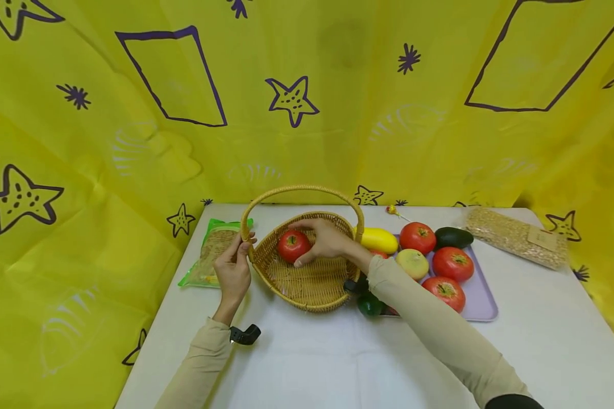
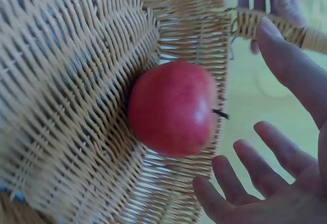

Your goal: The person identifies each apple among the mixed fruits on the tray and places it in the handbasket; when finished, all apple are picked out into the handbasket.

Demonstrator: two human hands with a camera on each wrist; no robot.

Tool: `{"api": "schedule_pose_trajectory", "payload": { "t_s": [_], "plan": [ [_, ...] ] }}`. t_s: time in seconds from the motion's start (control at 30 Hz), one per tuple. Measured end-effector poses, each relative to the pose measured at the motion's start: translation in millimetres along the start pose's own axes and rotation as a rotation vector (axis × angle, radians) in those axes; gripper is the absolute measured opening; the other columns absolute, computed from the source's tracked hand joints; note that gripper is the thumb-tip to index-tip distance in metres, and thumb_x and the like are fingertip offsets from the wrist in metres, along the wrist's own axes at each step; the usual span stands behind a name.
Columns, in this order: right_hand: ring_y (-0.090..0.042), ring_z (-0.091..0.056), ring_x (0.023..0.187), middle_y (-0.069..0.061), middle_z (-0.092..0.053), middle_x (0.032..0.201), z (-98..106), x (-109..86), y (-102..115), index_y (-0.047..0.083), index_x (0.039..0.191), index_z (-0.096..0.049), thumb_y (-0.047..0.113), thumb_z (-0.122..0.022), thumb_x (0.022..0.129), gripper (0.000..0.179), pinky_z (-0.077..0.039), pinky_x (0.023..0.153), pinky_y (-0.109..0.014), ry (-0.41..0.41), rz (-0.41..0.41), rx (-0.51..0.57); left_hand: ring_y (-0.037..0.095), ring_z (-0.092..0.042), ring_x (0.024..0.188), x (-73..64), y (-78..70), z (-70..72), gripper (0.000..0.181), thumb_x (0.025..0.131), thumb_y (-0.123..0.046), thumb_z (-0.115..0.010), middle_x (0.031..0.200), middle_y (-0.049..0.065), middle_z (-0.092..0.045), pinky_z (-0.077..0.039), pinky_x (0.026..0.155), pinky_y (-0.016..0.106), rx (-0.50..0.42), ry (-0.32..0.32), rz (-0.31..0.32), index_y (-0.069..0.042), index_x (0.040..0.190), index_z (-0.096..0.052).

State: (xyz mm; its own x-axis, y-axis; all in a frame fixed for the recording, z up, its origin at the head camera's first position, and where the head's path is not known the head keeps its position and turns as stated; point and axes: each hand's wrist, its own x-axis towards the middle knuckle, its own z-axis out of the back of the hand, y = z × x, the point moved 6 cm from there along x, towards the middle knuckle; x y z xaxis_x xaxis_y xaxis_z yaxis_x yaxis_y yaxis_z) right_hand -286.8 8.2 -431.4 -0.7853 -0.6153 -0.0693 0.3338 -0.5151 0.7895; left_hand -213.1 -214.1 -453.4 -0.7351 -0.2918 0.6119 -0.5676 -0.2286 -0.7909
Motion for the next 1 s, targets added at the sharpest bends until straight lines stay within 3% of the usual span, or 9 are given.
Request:
{"api": "schedule_pose_trajectory", "payload": {
  "t_s": [0.2, 0.47, 0.6, 0.83, 0.9, 1.0],
  "plan": [
    [-0.038, -0.05, 0.148, -0.013, -0.058, 0.157, 12, -30.4, 11, 0.012, 0.153, -0.058, 0.028, -0.101, 0.073, 0.092, -0.039, 0.125, -0.058, -0.008, 0.11, -0.035, 0.015, -0.078, 0.101, 0.0, 1.2, 2.0, 0.033, 0.103, 0.009, -0.06, 0.113, 0.035, -0.074, -0.06, 0.094, 0.018, 0.001, -0.016, -0.004, 0.008, 0.135, -0.068],
    [-0.034, -0.051, 0.148, -0.007, -0.059, 0.156, 29, -70.9, 15, 0.014, 0.153, -0.058, 0.026, -0.1, 0.074, 0.09, -0.039, 0.124, -0.059, -0.015, 0.145, 0.073, 0.016, -0.078, 0.102, -0.1, -0.1, 1.9, 0.033, 0.103, 0.01, -0.06, 0.112, 0.036, -0.074, -0.06, 0.095, 0.018, -0.013, -0.014, -0.004, 0.009, 0.135, -0.068],
    [-0.032, -0.054, 0.145, -0.007, -0.063, 0.152, 38, -88.2, 11, 0.012, 0.151, -0.06, 0.022, -0.1, 0.075, 0.086, -0.042, 0.123, -0.056, -0.043, 0.17, 0.122, 0.016, -0.079, 0.101, -0.6, -0.1, 0.7, 0.034, 0.103, 0.009, -0.06, 0.112, 0.036, -0.073, -0.06, 0.095, 0.018, -0.017, -0.012, 0.003, 0.008, 0.136, -0.068],
    [-0.034, -0.062, 0.135, -0.007, -0.068, 0.146, 58, -123.3, -8, 0.015, 0.145, -0.066, 0.015, -0.098, 0.077, 0.076, -0.049, 0.115, -0.06, -0.14, 0.193, 0.23, 0.017, -0.079, 0.101, -0.5, -1.6, -1.1, 0.034, 0.103, 0.01, -0.06, 0.113, 0.035, -0.074, -0.06, 0.094, 0.018, -0.003, -0.012, -0.012, 0.008, 0.135, -0.068],
    [-0.035, -0.063, 0.134, -0.009, -0.069, 0.144, 66, -133.9, -17, 0.012, 0.144, -0.067, 0.012, -0.097, 0.077, 0.074, -0.051, 0.115, -0.055, -0.17, 0.198, 0.238, 0.016, -0.079, 0.1, -0.3, -2.3, -1.2, 0.034, 0.102, 0.011, -0.06, 0.112, 0.036, -0.074, -0.06, 0.094, 0.017, -0.002, -0.016, -0.015, 0.009, 0.135, -0.068],
    [-0.025, -0.066, 0.132, -0.009, -0.069, 0.143, 80, -151.1, -29, 0.009, 0.143, -0.066, 0.008, -0.097, 0.076, 0.074, -0.055, 0.113, -0.038, -0.218, 0.199, 0.215, 0.012, -0.078, 0.1, -0.5, -3.4, -1.3, 0.034, 0.102, 0.012, -0.06, 0.111, 0.037, -0.073, -0.06, 0.093, 0.016, -0.004, -0.018, -0.013, 0.01, 0.134, -0.068]
  ]
}}
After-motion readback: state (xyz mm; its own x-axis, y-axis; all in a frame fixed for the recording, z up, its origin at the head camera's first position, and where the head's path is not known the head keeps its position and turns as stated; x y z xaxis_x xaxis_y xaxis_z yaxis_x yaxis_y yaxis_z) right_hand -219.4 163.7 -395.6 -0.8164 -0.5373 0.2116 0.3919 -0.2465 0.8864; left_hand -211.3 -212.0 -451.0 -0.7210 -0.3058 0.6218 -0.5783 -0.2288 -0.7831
